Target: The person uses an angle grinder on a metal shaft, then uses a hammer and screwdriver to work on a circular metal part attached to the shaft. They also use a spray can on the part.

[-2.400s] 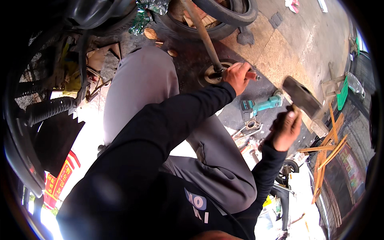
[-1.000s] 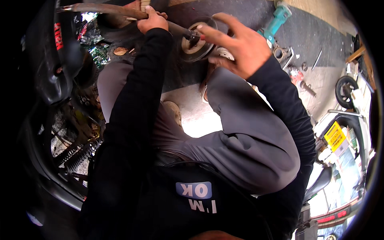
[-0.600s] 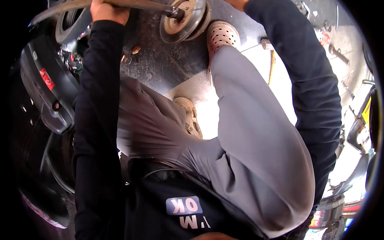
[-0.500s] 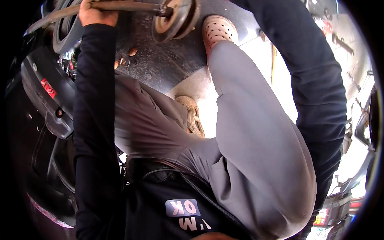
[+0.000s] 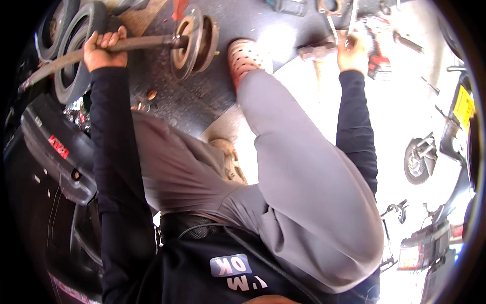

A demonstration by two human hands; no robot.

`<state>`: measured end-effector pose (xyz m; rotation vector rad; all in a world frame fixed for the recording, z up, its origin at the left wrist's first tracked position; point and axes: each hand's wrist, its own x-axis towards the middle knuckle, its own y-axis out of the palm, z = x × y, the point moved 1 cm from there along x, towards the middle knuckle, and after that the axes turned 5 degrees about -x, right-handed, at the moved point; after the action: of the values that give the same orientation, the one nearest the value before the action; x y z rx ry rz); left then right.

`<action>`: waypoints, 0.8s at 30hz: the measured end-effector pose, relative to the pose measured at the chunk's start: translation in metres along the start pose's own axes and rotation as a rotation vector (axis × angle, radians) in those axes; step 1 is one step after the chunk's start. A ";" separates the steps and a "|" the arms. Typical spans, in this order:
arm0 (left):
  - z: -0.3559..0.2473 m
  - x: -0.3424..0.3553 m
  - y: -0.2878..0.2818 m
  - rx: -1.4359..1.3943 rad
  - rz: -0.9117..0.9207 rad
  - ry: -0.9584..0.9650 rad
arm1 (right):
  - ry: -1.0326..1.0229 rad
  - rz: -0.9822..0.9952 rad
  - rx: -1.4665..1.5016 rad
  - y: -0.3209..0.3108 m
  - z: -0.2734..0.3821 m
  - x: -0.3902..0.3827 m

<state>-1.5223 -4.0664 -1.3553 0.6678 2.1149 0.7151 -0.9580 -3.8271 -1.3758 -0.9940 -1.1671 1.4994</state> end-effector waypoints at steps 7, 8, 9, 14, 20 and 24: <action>0.028 -0.051 0.058 0.158 0.058 0.169 | 0.043 -0.104 -0.114 0.032 -0.094 -0.050; 0.031 -0.064 0.074 0.219 0.012 0.234 | 0.098 -0.086 -0.086 0.024 -0.077 -0.041; 0.037 -0.047 0.058 0.242 0.190 0.243 | 0.131 -0.065 -0.158 0.015 -0.073 -0.028; 0.043 -0.038 0.079 0.093 0.230 0.035 | 0.264 0.176 -0.092 0.030 -0.031 0.039; 0.051 -0.047 0.093 0.277 0.252 0.112 | 0.226 0.338 -0.278 0.034 -0.024 0.100; 0.059 -0.048 0.104 0.216 0.188 0.236 | 0.196 0.274 -0.282 0.040 -0.036 0.107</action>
<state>-1.4258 -4.0096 -1.2917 0.9492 2.3906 0.7007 -0.9541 -3.7185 -1.4270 -1.5089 -1.1545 1.4296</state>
